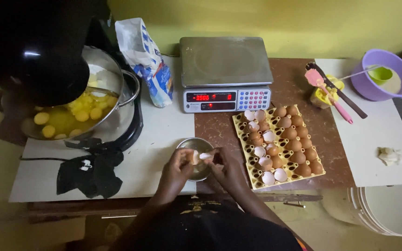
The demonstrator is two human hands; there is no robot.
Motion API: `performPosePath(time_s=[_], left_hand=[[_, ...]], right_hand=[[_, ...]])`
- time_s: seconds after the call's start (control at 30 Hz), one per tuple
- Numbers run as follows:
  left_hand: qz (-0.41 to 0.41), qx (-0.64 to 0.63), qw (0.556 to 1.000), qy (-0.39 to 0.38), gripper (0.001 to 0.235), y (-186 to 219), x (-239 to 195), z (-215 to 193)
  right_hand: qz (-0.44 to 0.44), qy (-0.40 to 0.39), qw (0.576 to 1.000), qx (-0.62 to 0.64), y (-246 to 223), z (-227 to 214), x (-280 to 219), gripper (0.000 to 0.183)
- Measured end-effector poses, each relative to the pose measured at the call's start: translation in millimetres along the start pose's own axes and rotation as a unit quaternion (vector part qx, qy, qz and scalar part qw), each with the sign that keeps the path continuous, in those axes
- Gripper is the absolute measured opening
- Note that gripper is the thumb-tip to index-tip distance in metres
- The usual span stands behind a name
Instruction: Cracking eggs one by one into a small bowl and then pouring them into a large stand mixer bowl.
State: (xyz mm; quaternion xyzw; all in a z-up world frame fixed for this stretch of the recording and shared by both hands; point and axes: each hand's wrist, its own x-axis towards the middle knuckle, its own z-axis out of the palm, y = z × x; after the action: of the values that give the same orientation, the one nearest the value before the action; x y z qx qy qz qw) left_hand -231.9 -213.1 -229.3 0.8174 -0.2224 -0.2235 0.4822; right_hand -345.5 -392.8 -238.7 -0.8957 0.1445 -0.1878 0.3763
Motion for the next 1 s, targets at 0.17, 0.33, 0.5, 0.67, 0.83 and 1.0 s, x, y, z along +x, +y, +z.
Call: performPosePath(time_s=[0.17,0.33,0.5,0.67,0.83,1.0], left_hand=[[-0.13,-0.304,0.941,-0.066,0.045,15,-3,11],[-0.067,-0.186,0.979,-0.055,0.042,21,-9,7],[-0.03,-0.128,0.991,-0.023,0.044,25,-16,-4],[-0.037,-0.053,0.998,0.023,0.042,4,-19,-13],[-0.107,-0.045,0.992,0.041,0.042,2,-29,-23],[-0.144,-0.052,0.983,0.104,0.036,-7,-33,-23]], right_hand=[[-0.005,-0.047,0.986,0.163,2,3,-11,0.039],[0.0,0.08,0.997,-0.001,22,-35,-11,0.037],[0.021,0.185,0.946,-0.267,102,-72,-27,0.045],[0.439,0.26,0.86,-0.025,31,-152,-8,0.025],[0.185,0.226,0.858,-0.422,216,-134,-58,0.028],[0.171,0.21,0.726,-0.632,218,-124,-49,0.04]])
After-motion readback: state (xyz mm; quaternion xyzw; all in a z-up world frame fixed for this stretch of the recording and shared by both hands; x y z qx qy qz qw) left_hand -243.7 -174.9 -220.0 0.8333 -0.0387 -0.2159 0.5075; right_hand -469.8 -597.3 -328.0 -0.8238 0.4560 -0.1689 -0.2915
